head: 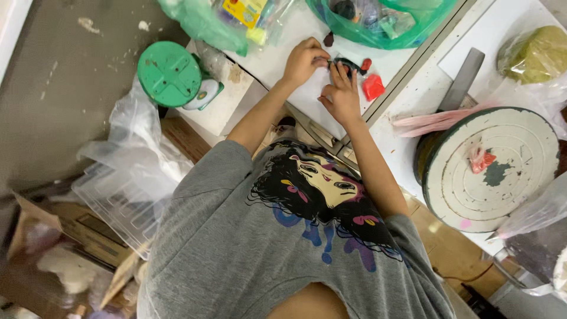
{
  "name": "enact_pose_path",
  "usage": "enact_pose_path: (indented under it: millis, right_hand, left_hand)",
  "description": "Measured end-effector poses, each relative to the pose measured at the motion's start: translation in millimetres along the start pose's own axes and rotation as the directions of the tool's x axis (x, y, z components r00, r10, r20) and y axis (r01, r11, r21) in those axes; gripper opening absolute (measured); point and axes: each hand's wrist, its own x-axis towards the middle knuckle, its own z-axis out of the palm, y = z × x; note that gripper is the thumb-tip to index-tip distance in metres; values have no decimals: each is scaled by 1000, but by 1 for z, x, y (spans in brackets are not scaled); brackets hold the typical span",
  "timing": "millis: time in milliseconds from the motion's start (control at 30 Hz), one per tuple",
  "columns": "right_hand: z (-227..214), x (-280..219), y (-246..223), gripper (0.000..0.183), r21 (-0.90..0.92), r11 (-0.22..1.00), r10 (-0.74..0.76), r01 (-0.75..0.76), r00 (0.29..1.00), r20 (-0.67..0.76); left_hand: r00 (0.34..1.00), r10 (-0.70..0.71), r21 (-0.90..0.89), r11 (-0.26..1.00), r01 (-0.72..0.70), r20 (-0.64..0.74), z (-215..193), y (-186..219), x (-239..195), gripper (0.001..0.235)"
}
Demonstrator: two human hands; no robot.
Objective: The person repeatedly rolls small pieces of black and red clay between their palms to form smooth spherical beads. They place the finished balls on a metal countertop and continue the process with additional pieces.
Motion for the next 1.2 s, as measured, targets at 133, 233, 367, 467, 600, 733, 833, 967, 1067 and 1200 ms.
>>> enact_pose_path:
  millis: [133, 233, 367, 467, 600, 733, 833, 967, 1067, 1200]
  right_hand:
    - [9, 5, -2, 18, -2, 998, 67, -67, 997, -49]
    - [12, 3, -5, 16, 6, 994, 111, -111, 991, -80]
    - [13, 5, -9, 16, 52, 988, 148, -142, 981, -123]
    - [13, 5, -13, 15, 104, 979, 193, -177, 966, -172]
    - [15, 3, -17, 14, 117, 968, 242, -222, 948, -205]
    - [17, 5, -20, 14, 88, 960, 279, -266, 937, -212]
    - [15, 7, -20, 13, 73, 955, 296, -287, 927, -230]
    - [3, 7, -19, 10, 202, 933, 353, -299, 871, -342]
    - [-9, 8, -20, 8, 711, 665, 646, -228, 653, -395]
    - [-20, 13, -27, 8, 945, 326, 708, 37, 653, -269]
  left_hand:
    - [998, 58, -16, 998, -57, 31, 1, -3, 8, 20]
    - [995, 93, -33, 995, -92, 34, 4, -8, 5, 21]
    - [995, 85, -18, 996, -85, 43, 8, -10, 8, 20]
    - [995, 79, -6, 997, -79, 59, 10, -7, 11, 14]
    - [988, 137, 51, 989, -141, 75, 14, -2, 8, 11]
    - [971, 218, 160, 959, -233, 101, 18, 0, 5, 12]
    - [985, 172, 96, 980, -173, 22, 12, 6, 11, 11]
    - [990, 40, -448, 894, 24, 132, -15, 23, 21, 7]
    - [960, 132, -595, 803, 41, 246, -42, 47, 22, 13]
    - [960, 195, -598, 801, -39, 199, -64, 85, 31, 21]
